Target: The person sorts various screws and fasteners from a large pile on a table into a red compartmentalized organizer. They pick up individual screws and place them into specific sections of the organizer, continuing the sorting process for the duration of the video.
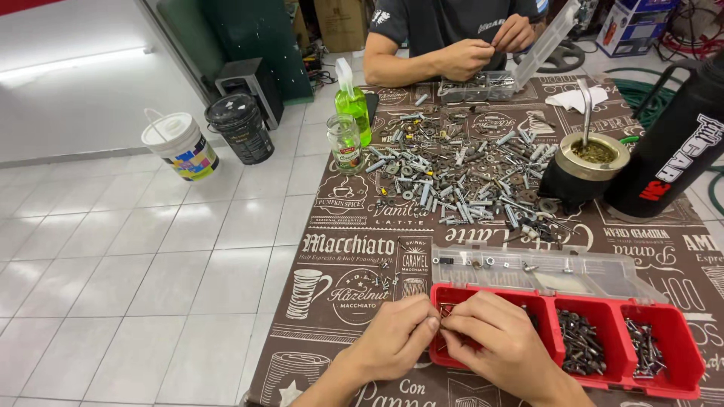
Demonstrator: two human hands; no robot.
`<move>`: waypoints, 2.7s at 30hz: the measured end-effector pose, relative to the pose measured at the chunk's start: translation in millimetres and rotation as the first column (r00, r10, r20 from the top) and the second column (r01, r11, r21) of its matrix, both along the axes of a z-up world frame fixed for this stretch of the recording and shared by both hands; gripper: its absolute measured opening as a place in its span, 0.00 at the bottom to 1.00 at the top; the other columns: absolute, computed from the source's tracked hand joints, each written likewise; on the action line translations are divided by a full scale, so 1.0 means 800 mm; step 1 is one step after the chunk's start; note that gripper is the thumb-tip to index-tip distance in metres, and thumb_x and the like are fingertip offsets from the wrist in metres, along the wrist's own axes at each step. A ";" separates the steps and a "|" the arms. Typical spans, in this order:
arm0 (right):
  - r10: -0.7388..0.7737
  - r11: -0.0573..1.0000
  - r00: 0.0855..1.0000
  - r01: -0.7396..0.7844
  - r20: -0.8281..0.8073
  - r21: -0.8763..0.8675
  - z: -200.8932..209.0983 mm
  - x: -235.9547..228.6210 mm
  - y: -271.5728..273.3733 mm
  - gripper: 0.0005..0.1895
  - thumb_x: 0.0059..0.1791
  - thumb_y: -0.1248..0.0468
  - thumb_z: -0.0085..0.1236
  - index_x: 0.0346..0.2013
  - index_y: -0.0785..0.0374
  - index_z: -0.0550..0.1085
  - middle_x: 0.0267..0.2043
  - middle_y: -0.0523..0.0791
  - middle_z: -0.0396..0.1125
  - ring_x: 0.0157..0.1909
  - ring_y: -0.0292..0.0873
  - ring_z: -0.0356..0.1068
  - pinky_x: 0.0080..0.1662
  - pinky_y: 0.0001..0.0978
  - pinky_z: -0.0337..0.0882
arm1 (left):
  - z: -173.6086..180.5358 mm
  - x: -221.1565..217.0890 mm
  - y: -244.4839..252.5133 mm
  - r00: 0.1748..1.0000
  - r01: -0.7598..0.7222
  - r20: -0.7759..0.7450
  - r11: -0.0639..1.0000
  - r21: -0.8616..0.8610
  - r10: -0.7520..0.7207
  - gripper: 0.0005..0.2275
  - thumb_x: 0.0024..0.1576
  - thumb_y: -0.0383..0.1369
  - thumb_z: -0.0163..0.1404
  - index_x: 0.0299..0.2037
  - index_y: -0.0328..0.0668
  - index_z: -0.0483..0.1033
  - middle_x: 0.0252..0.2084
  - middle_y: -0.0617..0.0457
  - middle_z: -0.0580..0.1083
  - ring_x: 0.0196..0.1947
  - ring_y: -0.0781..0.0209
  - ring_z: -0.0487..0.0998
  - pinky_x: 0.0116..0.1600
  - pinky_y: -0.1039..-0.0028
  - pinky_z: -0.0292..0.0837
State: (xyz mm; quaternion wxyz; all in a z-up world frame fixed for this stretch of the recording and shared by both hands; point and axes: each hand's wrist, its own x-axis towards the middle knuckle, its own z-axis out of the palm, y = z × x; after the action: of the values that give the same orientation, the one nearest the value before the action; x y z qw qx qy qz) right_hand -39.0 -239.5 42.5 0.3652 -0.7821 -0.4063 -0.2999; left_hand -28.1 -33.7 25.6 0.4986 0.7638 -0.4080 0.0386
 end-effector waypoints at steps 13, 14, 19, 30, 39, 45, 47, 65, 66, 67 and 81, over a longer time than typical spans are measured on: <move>-0.046 0.999 0.998 0.045 -0.053 -0.016 0.007 0.002 -0.001 0.04 0.44 0.69 0.64 0.30 0.63 0.76 0.31 0.43 0.72 0.30 0.42 0.70 0.38 0.31 0.74 | 0.009 0.000 -0.004 0.983 -0.136 0.122 0.990 -0.021 0.138 0.07 0.66 0.29 0.43 0.38 0.37 0.74 0.33 0.50 0.73 0.30 0.55 0.73 0.34 0.67 0.67; -0.054 0.999 0.996 0.054 -0.066 -0.002 0.010 0.001 0.000 0.03 0.45 0.69 0.64 0.30 0.64 0.76 0.30 0.43 0.72 0.30 0.42 0.70 0.37 0.31 0.73 | 0.011 -0.001 -0.003 0.978 -0.139 0.151 0.988 -0.063 0.147 0.06 0.64 0.29 0.46 0.40 0.37 0.75 0.35 0.49 0.75 0.32 0.55 0.75 0.36 0.69 0.70; -0.063 0.998 0.993 0.064 -0.097 0.009 0.013 -0.001 0.000 0.03 0.46 0.68 0.63 0.30 0.65 0.77 0.29 0.44 0.72 0.29 0.41 0.70 0.36 0.30 0.72 | 0.014 -0.001 -0.003 0.963 -0.134 0.217 0.981 -0.141 0.163 0.02 0.60 0.25 0.52 0.39 0.35 0.77 0.36 0.49 0.76 0.33 0.57 0.77 0.36 0.72 0.73; -0.037 0.999 0.998 0.036 -0.059 -0.022 0.011 0.000 0.001 0.04 0.44 0.71 0.64 0.30 0.65 0.76 0.31 0.45 0.71 0.29 0.42 0.69 0.36 0.31 0.72 | 0.004 -0.001 -0.002 0.953 -0.163 0.265 0.986 0.041 0.147 0.07 0.66 0.29 0.41 0.41 0.36 0.71 0.36 0.49 0.72 0.27 0.55 0.71 0.26 0.69 0.63; -0.056 0.998 0.996 0.055 -0.063 -0.016 0.013 -0.002 0.000 0.05 0.45 0.69 0.65 0.35 0.65 0.78 0.34 0.45 0.73 0.32 0.42 0.73 0.41 0.31 0.75 | 0.009 -0.001 -0.001 0.969 -0.130 0.210 0.991 -0.015 0.130 0.06 0.65 0.28 0.41 0.40 0.36 0.72 0.36 0.50 0.73 0.30 0.57 0.73 0.29 0.71 0.65; -0.045 0.998 0.995 0.041 -0.093 -0.040 0.008 -0.001 -0.001 0.04 0.46 0.67 0.63 0.33 0.64 0.79 0.33 0.45 0.74 0.32 0.42 0.72 0.40 0.32 0.74 | 0.009 0.000 -0.004 0.928 -0.158 0.328 0.984 -0.082 0.176 0.05 0.61 0.25 0.46 0.35 0.35 0.74 0.34 0.51 0.76 0.30 0.60 0.75 0.28 0.74 0.65; -0.048 0.998 0.994 0.045 -0.094 -0.035 0.006 -0.002 -0.001 0.03 0.46 0.67 0.63 0.33 0.64 0.78 0.33 0.44 0.74 0.32 0.42 0.72 0.40 0.32 0.74 | 0.009 -0.001 -0.004 0.930 -0.160 0.321 0.984 -0.084 0.178 0.05 0.61 0.25 0.46 0.35 0.35 0.74 0.34 0.51 0.76 0.30 0.60 0.75 0.28 0.74 0.65; -0.045 0.999 0.996 0.044 -0.075 -0.012 0.007 -0.002 0.001 0.04 0.46 0.69 0.64 0.34 0.65 0.77 0.34 0.45 0.73 0.33 0.42 0.72 0.41 0.31 0.75 | -0.005 0.000 -0.003 0.954 -0.185 0.243 0.982 0.024 0.174 0.07 0.65 0.30 0.41 0.40 0.39 0.72 0.33 0.52 0.72 0.28 0.57 0.72 0.28 0.70 0.63; -0.061 0.998 0.994 0.061 -0.089 -0.002 0.010 -0.003 0.001 0.06 0.46 0.69 0.64 0.37 0.66 0.78 0.35 0.47 0.74 0.36 0.43 0.74 0.42 0.31 0.76 | -0.001 0.000 -0.004 0.947 -0.184 0.265 0.983 -0.010 0.180 0.08 0.66 0.29 0.40 0.40 0.37 0.73 0.34 0.51 0.73 0.28 0.58 0.72 0.28 0.72 0.63; -0.062 0.998 0.994 0.062 -0.091 -0.002 0.008 -0.002 0.000 0.06 0.46 0.69 0.64 0.37 0.66 0.78 0.35 0.47 0.74 0.36 0.43 0.74 0.42 0.31 0.76 | -0.001 0.000 -0.004 0.948 -0.184 0.264 0.983 -0.010 0.180 0.08 0.66 0.29 0.40 0.40 0.37 0.73 0.34 0.51 0.73 0.28 0.58 0.72 0.28 0.72 0.63; -0.026 0.998 0.997 0.022 -0.079 -0.054 0.002 0.000 -0.003 0.04 0.47 0.68 0.63 0.35 0.65 0.78 0.34 0.44 0.72 0.32 0.42 0.71 0.39 0.31 0.74 | -0.005 0.000 -0.003 0.955 -0.176 0.239 0.984 -0.013 0.174 0.07 0.63 0.29 0.42 0.37 0.39 0.74 0.31 0.53 0.72 0.26 0.59 0.72 0.28 0.72 0.62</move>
State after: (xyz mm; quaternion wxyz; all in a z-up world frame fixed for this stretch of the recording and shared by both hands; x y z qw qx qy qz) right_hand -39.3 -241.6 44.0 0.3566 -0.8076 -0.3897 -0.2621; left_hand -27.9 -36.2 21.6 0.4373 0.7888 -0.3959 0.1726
